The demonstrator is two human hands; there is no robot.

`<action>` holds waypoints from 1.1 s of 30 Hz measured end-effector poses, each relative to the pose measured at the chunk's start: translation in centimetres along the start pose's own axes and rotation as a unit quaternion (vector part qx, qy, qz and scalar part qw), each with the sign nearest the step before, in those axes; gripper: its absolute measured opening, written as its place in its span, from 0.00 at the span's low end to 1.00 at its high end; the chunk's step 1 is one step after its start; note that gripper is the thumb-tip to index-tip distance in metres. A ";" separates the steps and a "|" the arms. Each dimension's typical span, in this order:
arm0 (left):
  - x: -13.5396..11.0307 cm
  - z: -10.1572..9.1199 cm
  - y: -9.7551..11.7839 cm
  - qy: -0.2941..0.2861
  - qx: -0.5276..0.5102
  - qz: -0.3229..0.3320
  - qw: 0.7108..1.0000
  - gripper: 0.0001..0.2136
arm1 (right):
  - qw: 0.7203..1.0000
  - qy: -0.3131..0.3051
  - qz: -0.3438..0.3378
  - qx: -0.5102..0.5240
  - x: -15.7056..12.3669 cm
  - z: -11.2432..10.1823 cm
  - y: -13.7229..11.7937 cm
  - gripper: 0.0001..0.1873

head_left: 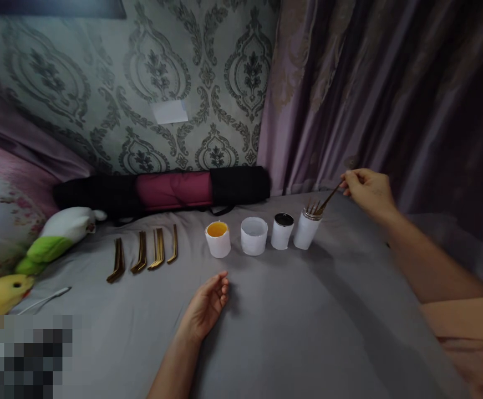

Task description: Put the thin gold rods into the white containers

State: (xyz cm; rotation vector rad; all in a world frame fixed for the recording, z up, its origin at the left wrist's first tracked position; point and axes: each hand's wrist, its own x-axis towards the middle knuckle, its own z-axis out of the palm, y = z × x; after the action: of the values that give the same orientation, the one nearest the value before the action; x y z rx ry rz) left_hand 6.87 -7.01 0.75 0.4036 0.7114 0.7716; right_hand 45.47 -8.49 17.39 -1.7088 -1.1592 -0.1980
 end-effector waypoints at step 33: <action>0.1 0.0 0.0 -0.009 -0.002 -0.003 1.000 0.09 | 0.992 -0.111 0.055 -0.007 -1.6 2.3 2.2 0.08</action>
State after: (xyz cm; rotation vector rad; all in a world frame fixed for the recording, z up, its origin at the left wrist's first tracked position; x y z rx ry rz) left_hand 6.92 -6.98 0.67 0.4038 0.6935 0.7623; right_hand 45.45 -7.67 13.97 -1.8356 -1.2229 0.0543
